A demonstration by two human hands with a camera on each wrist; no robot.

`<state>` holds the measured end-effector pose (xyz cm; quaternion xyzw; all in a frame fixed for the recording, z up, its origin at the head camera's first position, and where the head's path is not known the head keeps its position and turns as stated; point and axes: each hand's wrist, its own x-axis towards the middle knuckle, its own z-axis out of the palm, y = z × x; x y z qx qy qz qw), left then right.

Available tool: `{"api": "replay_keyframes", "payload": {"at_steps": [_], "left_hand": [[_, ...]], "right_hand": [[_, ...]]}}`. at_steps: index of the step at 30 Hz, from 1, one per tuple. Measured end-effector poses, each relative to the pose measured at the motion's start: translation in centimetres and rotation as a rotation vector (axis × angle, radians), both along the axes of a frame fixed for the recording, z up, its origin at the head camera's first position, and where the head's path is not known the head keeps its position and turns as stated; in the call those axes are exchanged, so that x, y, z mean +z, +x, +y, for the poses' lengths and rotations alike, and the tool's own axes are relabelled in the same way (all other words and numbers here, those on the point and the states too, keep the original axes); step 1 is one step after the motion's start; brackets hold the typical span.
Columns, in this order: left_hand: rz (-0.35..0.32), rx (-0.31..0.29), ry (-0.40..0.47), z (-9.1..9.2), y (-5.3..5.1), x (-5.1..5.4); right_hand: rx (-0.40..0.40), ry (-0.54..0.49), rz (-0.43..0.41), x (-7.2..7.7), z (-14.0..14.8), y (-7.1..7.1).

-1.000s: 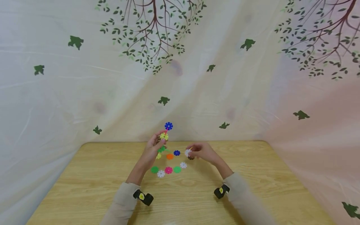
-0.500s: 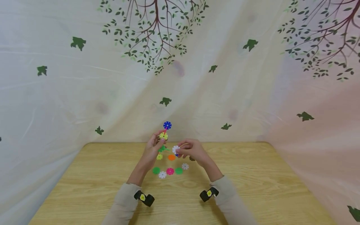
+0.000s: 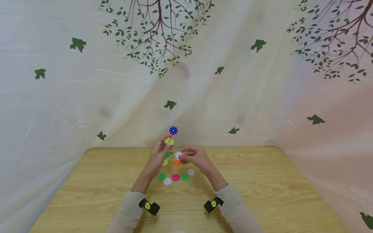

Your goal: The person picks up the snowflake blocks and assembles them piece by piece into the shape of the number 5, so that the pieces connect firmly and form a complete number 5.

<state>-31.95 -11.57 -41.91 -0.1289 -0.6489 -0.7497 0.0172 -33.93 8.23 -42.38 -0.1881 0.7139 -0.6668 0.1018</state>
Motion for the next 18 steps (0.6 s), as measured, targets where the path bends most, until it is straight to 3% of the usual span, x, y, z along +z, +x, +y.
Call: {"api": "replay_keyframes", "payload": {"at_steps": [18], "left_hand": [[0.005,-0.015,-0.005,0.31,0.13,-0.26]], "right_hand": [[-0.050,-0.126,0.018,-0.36,-0.66,0.58]]}}
